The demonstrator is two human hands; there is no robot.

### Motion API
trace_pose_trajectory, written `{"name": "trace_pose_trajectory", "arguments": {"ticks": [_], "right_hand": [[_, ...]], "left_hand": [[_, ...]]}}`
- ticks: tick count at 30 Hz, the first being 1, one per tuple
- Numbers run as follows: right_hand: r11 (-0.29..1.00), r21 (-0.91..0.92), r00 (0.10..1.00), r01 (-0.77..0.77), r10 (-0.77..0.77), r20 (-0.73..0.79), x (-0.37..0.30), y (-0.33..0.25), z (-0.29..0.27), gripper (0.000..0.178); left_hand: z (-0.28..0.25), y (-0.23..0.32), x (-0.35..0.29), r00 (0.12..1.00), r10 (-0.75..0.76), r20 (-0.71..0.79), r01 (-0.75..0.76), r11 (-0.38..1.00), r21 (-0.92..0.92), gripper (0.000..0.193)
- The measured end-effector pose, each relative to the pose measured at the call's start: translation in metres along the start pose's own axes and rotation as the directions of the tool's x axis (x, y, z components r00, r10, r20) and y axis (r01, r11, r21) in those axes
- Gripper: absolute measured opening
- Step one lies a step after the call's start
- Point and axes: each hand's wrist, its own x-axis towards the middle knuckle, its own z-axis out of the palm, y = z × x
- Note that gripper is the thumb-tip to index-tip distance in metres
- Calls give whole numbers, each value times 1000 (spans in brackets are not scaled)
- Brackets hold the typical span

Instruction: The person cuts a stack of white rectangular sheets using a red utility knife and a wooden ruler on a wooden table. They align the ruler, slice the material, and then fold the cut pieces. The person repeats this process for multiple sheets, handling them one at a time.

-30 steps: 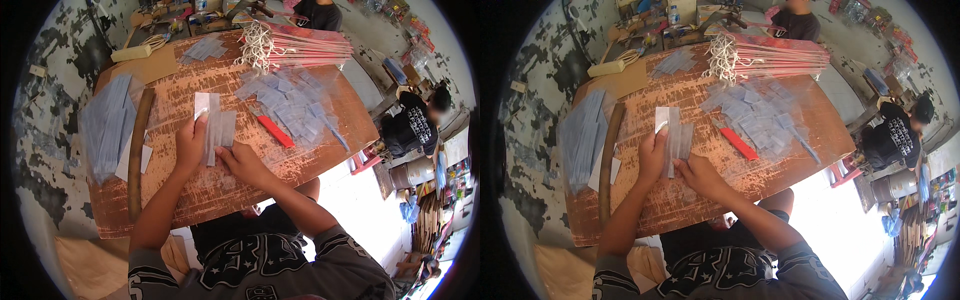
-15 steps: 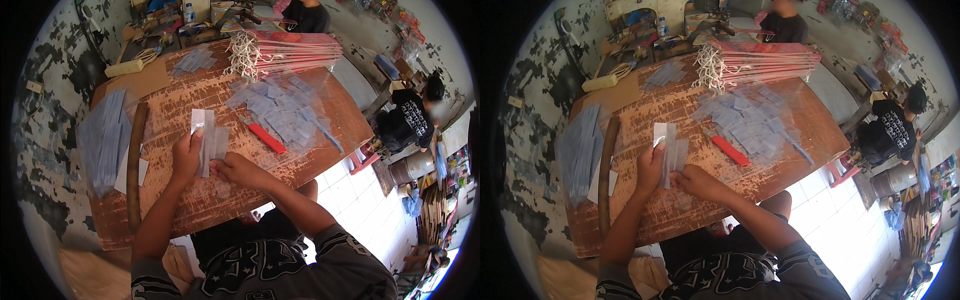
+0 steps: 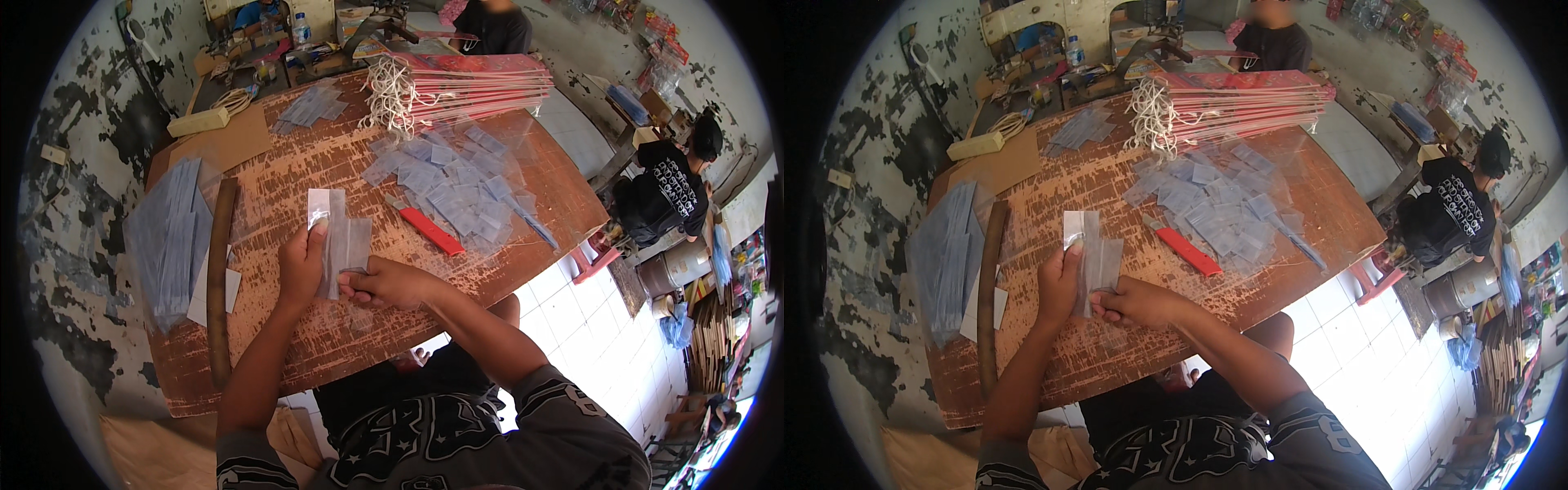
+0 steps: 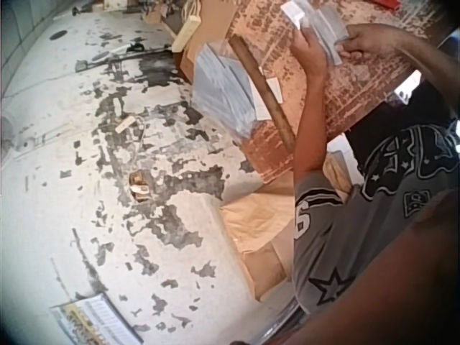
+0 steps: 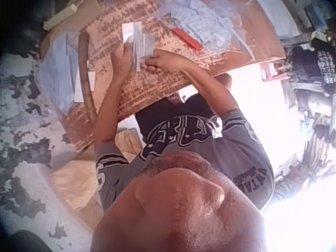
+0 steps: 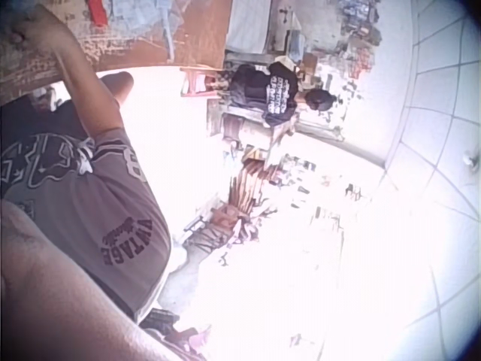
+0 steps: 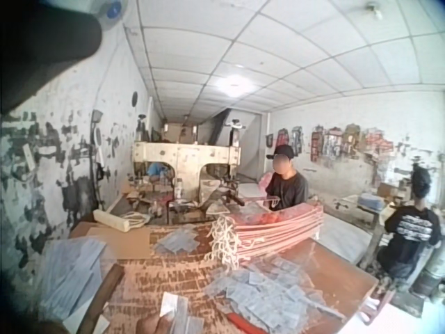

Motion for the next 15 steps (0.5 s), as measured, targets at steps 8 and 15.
{"name": "trace_pose_trajectory", "arguments": {"ticks": [8, 15], "right_hand": [[999, -37, 978, -8, 0, -210, -4, -9, 18, 41], [871, -492, 905, 15, -221, -364, -6, -26, 30, 52]], "left_hand": [[3, -2, 3, 991, -22, -130, 14, 998, -62, 40], [-1, -11, 6, 981, -31, -194, 4, 990, -138, 42]]}}
